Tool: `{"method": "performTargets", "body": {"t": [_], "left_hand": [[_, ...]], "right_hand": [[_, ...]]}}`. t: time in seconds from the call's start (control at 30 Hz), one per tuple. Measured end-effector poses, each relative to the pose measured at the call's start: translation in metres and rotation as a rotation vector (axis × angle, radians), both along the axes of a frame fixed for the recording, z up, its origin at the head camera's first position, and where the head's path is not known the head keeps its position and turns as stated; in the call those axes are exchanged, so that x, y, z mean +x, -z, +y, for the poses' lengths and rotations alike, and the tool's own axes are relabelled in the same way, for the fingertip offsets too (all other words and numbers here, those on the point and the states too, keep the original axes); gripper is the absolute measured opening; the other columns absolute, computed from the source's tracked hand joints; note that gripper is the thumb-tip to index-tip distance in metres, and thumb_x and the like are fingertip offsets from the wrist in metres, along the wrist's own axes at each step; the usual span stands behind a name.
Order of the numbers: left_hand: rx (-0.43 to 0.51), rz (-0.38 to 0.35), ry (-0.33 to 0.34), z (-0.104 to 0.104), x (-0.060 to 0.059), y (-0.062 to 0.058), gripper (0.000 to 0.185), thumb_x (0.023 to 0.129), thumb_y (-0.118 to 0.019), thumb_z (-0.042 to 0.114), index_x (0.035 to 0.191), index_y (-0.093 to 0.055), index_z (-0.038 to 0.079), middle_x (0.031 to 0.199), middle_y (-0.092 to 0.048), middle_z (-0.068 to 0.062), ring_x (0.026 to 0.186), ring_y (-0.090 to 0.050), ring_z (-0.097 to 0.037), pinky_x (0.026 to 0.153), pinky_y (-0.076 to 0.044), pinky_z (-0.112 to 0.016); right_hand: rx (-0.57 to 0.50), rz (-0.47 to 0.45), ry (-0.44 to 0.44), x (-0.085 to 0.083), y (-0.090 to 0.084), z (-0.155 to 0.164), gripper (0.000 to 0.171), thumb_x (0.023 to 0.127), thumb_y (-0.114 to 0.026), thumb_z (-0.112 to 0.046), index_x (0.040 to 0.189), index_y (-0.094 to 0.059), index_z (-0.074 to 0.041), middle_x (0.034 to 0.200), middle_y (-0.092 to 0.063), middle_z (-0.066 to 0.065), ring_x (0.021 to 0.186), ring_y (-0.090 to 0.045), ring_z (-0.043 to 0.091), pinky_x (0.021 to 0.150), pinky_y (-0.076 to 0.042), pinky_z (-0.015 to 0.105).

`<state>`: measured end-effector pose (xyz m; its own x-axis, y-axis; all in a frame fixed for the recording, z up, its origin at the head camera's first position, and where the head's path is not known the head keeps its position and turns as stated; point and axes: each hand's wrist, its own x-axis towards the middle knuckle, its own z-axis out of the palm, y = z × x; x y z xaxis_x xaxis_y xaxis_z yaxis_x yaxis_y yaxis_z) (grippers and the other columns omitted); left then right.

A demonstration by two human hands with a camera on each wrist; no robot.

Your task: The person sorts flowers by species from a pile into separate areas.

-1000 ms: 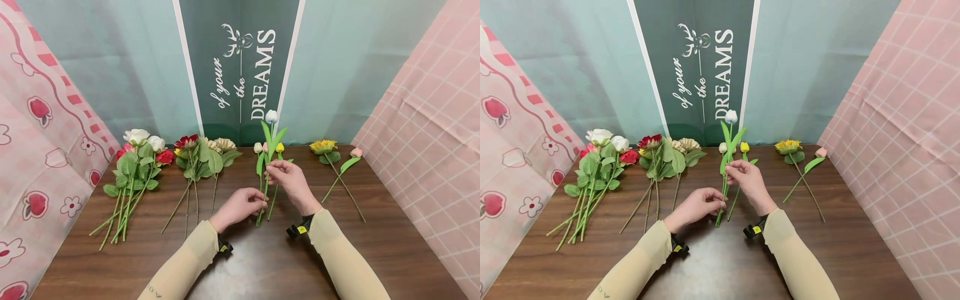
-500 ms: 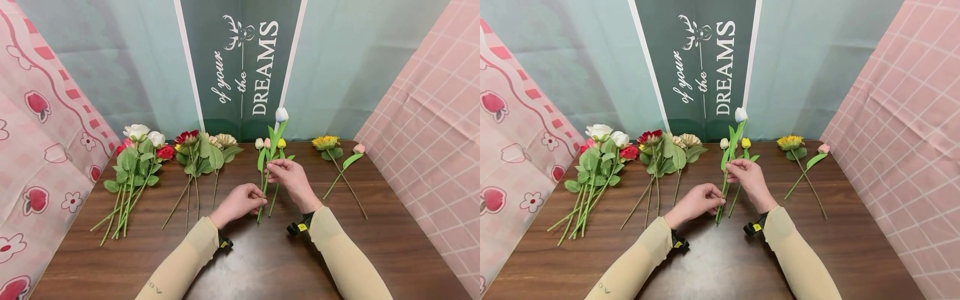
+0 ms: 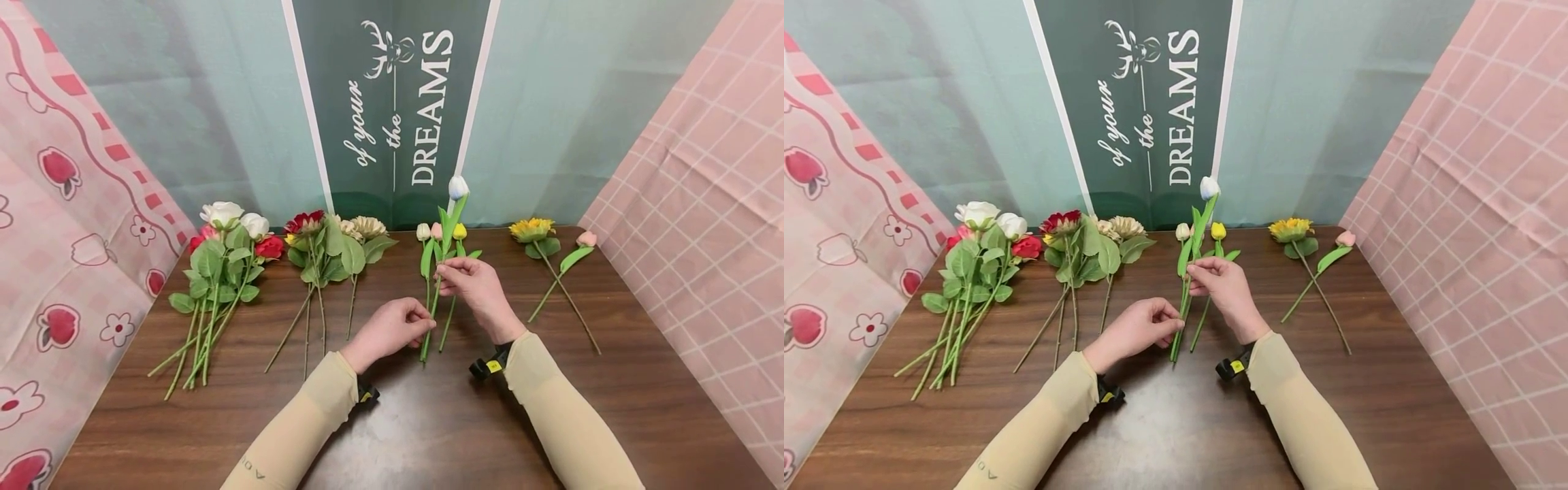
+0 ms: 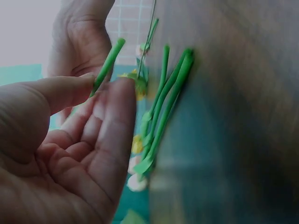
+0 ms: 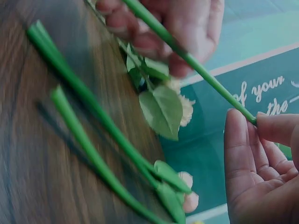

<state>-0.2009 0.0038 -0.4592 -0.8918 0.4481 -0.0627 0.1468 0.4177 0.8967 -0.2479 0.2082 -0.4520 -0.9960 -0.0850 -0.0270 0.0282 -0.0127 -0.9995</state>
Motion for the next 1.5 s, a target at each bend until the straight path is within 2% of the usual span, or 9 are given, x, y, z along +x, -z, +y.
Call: {"method": "performTargets", "body": {"t": [0.13,0.3,0.5,0.73,0.87,1.03,1.2,1.3,1.5], "left_hand": [[-0.144,0.165,-0.033,-0.008,-0.001,-0.011,0.016,0.101,-0.066,0.032,0.105,-0.072,0.018,0.088,-0.069,0.007,0.073,-0.067,-0.009,0.07,-0.054,-0.03],[-0.201,0.263,-0.06,-0.015,-0.001,-0.021,0.017,0.102,-0.064,0.034,0.108,-0.073,0.022,0.099,-0.069,0.011,0.091,-0.063,-0.009,0.083,-0.051,-0.032],[-0.213,0.269,-0.039,-0.014,0.0,-0.022,0.016,0.101,-0.063,0.035,0.108,-0.073,0.023,0.099,-0.069,0.011,0.091,-0.063,-0.008,0.083,-0.051,-0.032],[-0.225,0.274,-0.005,-0.004,0.005,-0.018,0.019,0.102,-0.063,0.034,0.111,-0.074,0.022,0.1,-0.069,0.012,0.091,-0.063,-0.007,0.084,-0.052,-0.032],[-0.256,0.334,0.078,0.01,0.012,-0.012,0.027,0.103,-0.061,0.032,0.123,-0.071,0.017,0.109,-0.069,0.007,0.094,-0.063,-0.007,0.085,-0.053,-0.03],[-0.419,0.53,0.263,0.04,0.02,-0.009,0.048,0.103,-0.062,0.035,0.147,-0.055,0.016,0.132,-0.062,-0.001,0.115,-0.061,-0.014,0.098,-0.051,-0.033],[-0.596,0.754,0.438,0.074,0.021,-0.012,0.061,0.101,-0.065,0.036,0.155,-0.045,0.018,0.147,-0.053,-0.002,0.134,-0.051,-0.02,0.114,-0.039,-0.035],[-0.701,0.85,0.484,0.093,0.023,-0.011,0.063,0.1,-0.065,0.039,0.156,-0.044,0.02,0.149,-0.051,-0.002,0.137,-0.047,-0.021,0.117,-0.034,-0.036],[-0.79,0.867,0.522,0.12,0.033,-0.007,0.063,0.098,-0.065,0.044,0.155,-0.045,0.024,0.15,-0.049,0.001,0.14,-0.045,-0.021,0.118,-0.032,-0.043]], "right_hand": [[0.127,-0.076,-0.002,-0.018,0.007,0.01,0.038,0.099,-0.071,-0.022,0.122,-0.064,0.007,0.111,-0.068,0.025,0.078,-0.07,0.017,0.082,-0.061,0.042],[0.255,-0.17,-0.066,-0.042,0.019,0.022,0.037,0.102,-0.066,-0.017,0.124,-0.062,0.012,0.111,-0.066,0.028,0.076,-0.071,0.016,0.08,-0.061,0.039],[0.336,-0.218,-0.098,-0.046,0.025,0.026,0.033,0.101,-0.065,-0.013,0.12,-0.064,0.014,0.093,-0.069,0.018,0.073,-0.071,0.017,0.073,-0.062,0.034],[0.397,-0.151,-0.07,-0.037,0.019,0.05,0.03,0.102,-0.062,-0.01,0.118,-0.063,0.015,0.093,-0.068,0.023,0.071,-0.07,0.021,0.069,-0.062,0.036],[0.536,-0.072,-0.025,-0.036,0.01,0.09,0.031,0.104,-0.06,-0.012,0.12,-0.064,0.014,0.1,-0.069,0.028,0.077,-0.071,0.027,0.07,-0.062,0.038],[0.808,0.001,0.084,-0.035,-0.004,0.152,0.033,0.103,-0.057,-0.021,0.116,-0.07,0.006,0.097,-0.072,0.021,0.081,-0.07,0.028,0.068,-0.059,0.038],[1.05,0.055,0.145,-0.041,-0.01,0.191,0.03,0.097,-0.055,-0.019,0.072,-0.062,-0.004,0.06,-0.054,0.002,0.054,-0.048,0.019,0.053,-0.039,0.033],[1.114,0.051,0.122,-0.045,-0.008,0.199,0.036,0.095,-0.058,-0.019,0.06,-0.048,-0.014,0.053,-0.038,-0.005,0.048,-0.036,0.017,0.051,-0.033,0.034],[1.193,0.004,0.085,-0.045,-0.005,0.2,0.038,0.092,-0.059,-0.019,0.059,-0.042,-0.018,0.052,-0.037,-0.004,0.05,-0.04,0.019,0.053,-0.036,0.036]]}}
